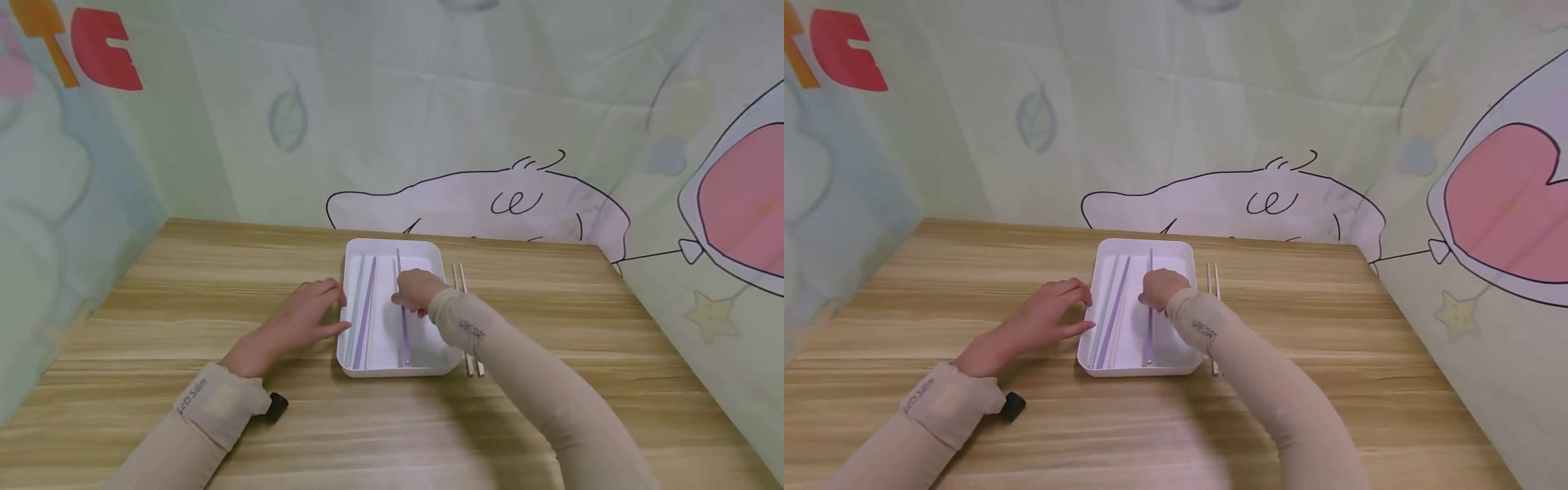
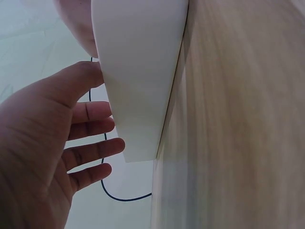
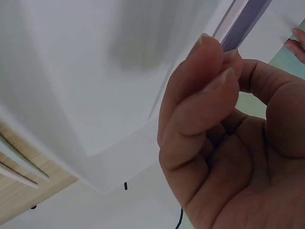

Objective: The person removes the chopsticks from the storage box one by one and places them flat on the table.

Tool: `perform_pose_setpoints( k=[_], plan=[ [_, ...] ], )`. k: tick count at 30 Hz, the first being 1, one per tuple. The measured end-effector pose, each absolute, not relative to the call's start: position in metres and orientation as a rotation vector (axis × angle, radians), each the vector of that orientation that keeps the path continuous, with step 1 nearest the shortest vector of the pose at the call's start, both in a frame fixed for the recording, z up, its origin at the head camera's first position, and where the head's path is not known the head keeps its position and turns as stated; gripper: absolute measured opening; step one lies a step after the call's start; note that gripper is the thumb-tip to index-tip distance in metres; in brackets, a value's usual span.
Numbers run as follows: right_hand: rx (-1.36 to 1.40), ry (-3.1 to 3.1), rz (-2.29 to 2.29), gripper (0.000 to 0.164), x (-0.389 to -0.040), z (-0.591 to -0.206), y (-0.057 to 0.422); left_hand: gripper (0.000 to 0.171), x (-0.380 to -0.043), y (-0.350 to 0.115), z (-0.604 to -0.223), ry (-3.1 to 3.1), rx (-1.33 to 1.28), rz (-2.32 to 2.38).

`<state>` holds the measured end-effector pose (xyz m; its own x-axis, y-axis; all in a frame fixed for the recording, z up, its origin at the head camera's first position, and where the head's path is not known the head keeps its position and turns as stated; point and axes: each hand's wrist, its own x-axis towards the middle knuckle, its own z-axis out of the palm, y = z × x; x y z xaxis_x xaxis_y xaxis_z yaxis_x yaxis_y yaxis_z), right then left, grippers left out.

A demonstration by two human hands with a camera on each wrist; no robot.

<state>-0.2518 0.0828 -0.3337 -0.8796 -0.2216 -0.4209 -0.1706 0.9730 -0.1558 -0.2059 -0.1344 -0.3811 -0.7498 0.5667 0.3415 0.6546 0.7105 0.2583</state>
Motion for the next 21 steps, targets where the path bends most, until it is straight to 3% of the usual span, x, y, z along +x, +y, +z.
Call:
perform_pose_setpoints(
  k=[21],
  plan=[
    [-0.218, 2.647, -0.13, 0.031, -0.257, -0.326, 0.113, 0.032, -0.207, -0.135, -0.383, -2.655, -0.989, -0.56]
  ],
)
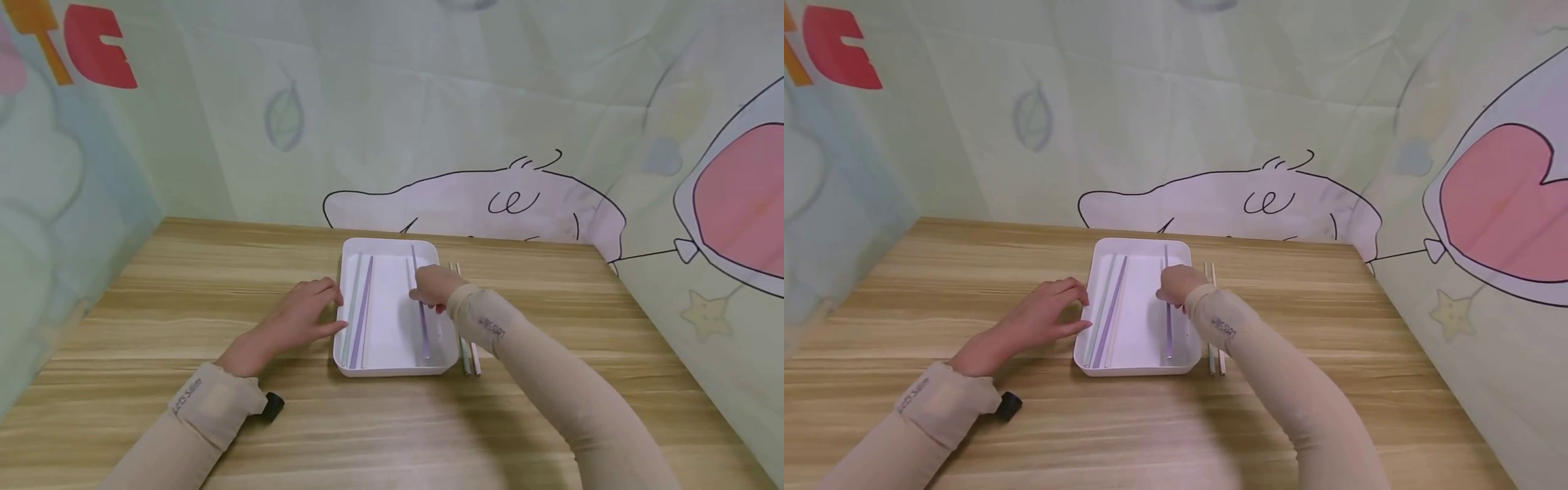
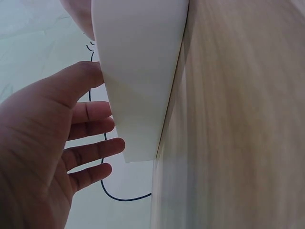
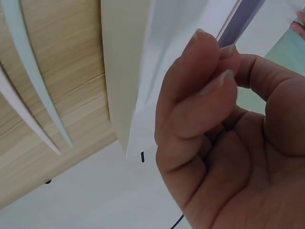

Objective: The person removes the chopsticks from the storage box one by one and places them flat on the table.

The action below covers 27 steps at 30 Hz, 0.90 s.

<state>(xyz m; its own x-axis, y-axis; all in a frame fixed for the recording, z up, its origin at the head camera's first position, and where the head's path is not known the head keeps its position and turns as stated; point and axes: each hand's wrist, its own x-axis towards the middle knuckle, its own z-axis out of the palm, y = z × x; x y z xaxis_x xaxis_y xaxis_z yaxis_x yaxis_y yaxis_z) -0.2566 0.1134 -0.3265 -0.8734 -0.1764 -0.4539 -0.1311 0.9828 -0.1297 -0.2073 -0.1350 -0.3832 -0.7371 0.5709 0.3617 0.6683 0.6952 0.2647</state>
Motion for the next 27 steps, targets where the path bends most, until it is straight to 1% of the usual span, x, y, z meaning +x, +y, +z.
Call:
perform_pose_setpoints(
  k=[9, 13, 27],
  plan=[
    [-0.165, 2.639, -0.103, 0.032, -0.258, -0.323, 0.127, 0.031, -0.207, -0.136, -0.382, -2.65, -0.995, -0.552],
    [-0.185, 2.645, -0.095, 0.034, -0.257, -0.322, 0.135, 0.031, -0.206, -0.136, -0.382, -2.638, -1.0, -0.556],
    [-0.229, 2.662, -0.11, 0.031, -0.256, -0.32, 0.155, 0.031, -0.205, -0.135, -0.381, -2.661, -0.981, -0.57]
  ],
)
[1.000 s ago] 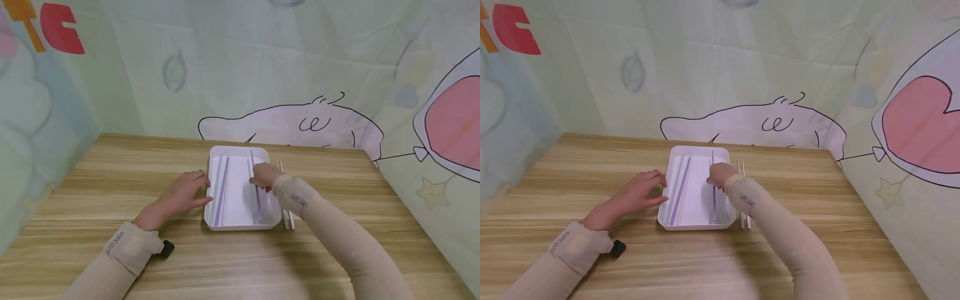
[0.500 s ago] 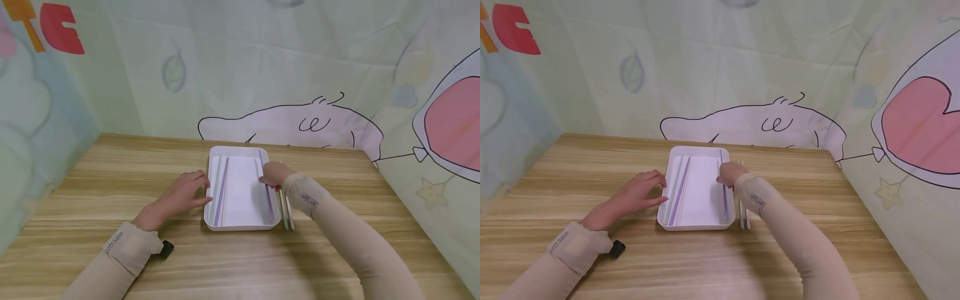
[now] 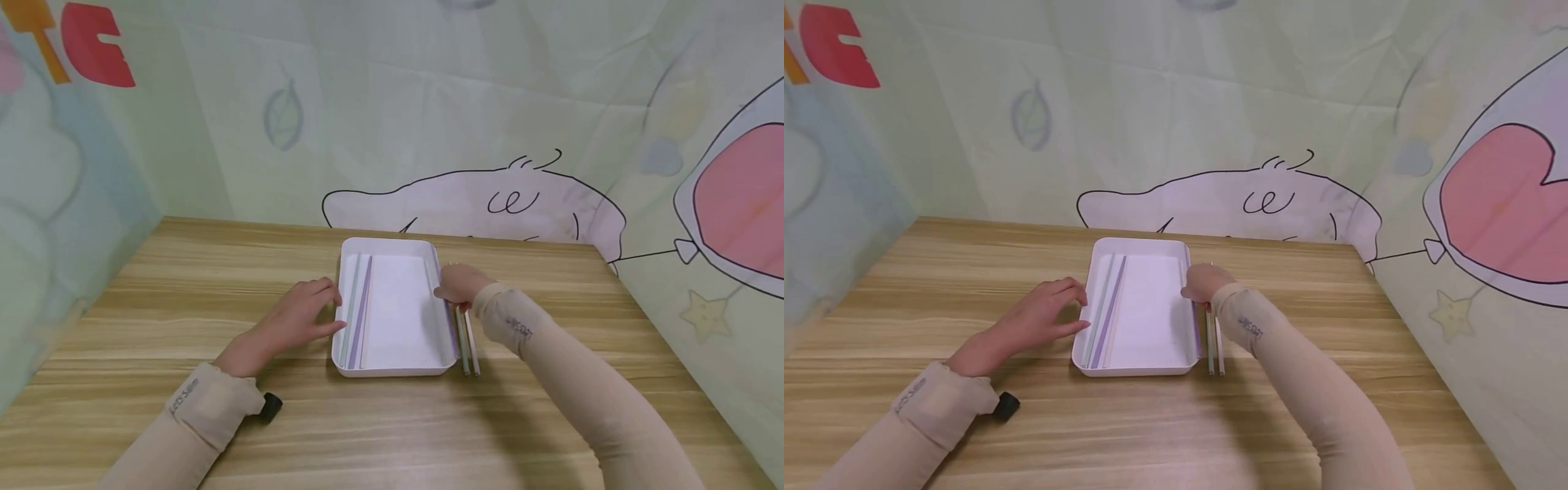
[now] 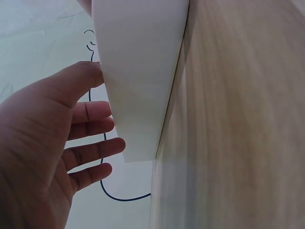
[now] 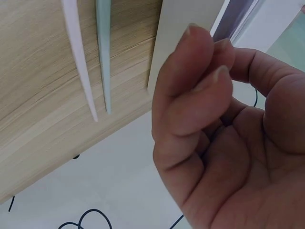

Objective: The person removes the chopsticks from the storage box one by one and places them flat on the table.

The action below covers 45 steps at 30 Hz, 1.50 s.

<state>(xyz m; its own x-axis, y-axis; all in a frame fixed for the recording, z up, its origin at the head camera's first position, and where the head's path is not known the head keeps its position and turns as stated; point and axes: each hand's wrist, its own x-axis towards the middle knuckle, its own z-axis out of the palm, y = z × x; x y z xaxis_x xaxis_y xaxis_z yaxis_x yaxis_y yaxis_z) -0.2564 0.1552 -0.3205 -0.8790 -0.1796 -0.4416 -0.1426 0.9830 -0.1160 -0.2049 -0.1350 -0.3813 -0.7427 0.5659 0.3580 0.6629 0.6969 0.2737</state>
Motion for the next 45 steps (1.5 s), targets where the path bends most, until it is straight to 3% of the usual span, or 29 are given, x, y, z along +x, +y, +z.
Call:
perform_pose_setpoints(
  k=[13, 45],
  plan=[
    [-0.255, 2.635, -0.17, 0.04, -0.257, -0.32, 0.175, 0.033, -0.205, -0.135, -0.381, -2.676, -0.983, -0.584],
    [-0.251, 2.675, -0.125, 0.04, -0.251, -0.347, 0.21, 0.032, -0.206, -0.136, -0.382, -2.672, -0.983, -0.593]
  ],
)
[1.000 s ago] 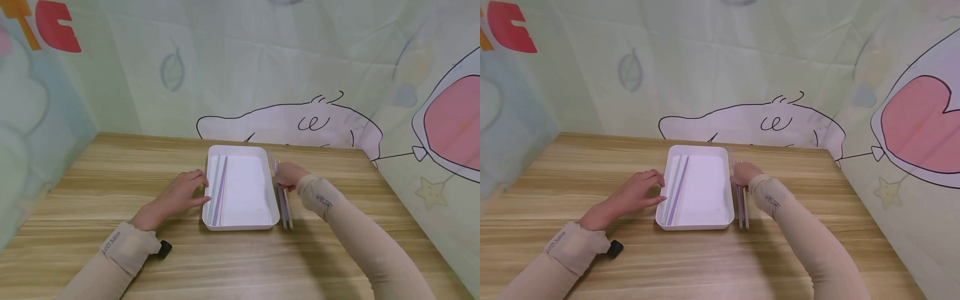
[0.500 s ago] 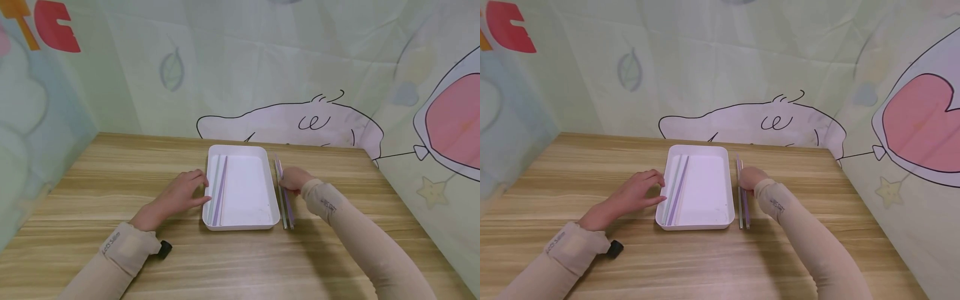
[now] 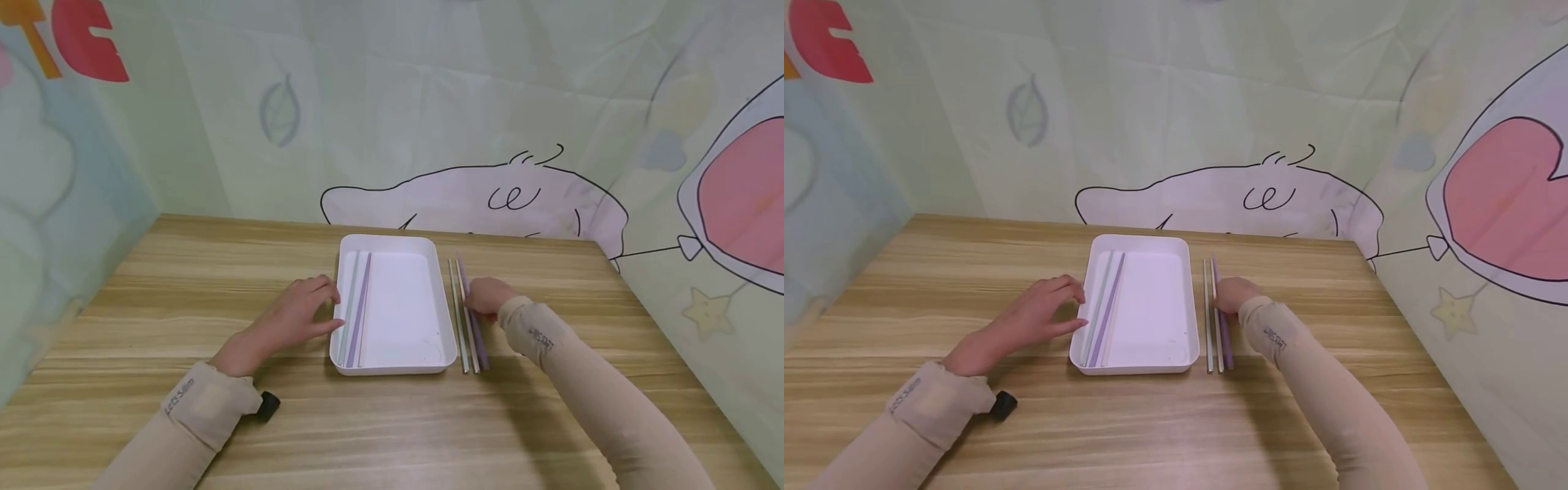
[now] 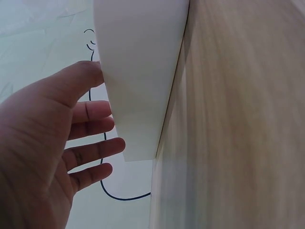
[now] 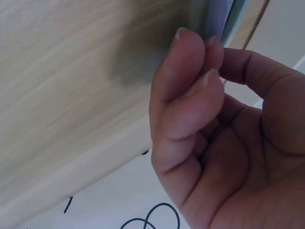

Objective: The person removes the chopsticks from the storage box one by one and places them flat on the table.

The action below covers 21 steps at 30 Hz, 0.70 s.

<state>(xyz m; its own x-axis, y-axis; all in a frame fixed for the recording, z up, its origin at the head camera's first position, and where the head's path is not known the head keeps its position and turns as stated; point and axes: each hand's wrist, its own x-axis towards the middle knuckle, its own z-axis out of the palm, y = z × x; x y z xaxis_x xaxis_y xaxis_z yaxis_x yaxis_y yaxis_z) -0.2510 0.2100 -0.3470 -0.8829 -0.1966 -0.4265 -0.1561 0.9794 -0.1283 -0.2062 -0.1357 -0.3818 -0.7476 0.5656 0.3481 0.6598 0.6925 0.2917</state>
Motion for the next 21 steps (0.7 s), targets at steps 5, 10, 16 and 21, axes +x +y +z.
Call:
perform_pose_setpoints(
  k=[5, 10, 16, 21],
  plan=[
    [-0.252, 2.683, -0.144, 0.038, -0.2497, -0.3474, 0.2127, 0.032, -0.2063, -0.1358, -0.381, -2.672, -0.988, -0.59],
    [-0.232, 2.674, -0.152, 0.038, -0.2503, -0.3506, 0.2154, 0.032, -0.2066, -0.1359, -0.3815, -2.674, -0.986, -0.599],
    [-0.209, 2.658, -0.188, 0.038, -0.2504, -0.3531, 0.2181, 0.032, -0.2071, -0.1362, -0.382, -2.664, -0.998, -0.614],
    [-0.198, 2.659, -0.22, 0.038, -0.2502, -0.3541, 0.2199, 0.031, -0.2075, -0.1366, -0.3824, -2.661, -1.0, -0.619]
  ],
)
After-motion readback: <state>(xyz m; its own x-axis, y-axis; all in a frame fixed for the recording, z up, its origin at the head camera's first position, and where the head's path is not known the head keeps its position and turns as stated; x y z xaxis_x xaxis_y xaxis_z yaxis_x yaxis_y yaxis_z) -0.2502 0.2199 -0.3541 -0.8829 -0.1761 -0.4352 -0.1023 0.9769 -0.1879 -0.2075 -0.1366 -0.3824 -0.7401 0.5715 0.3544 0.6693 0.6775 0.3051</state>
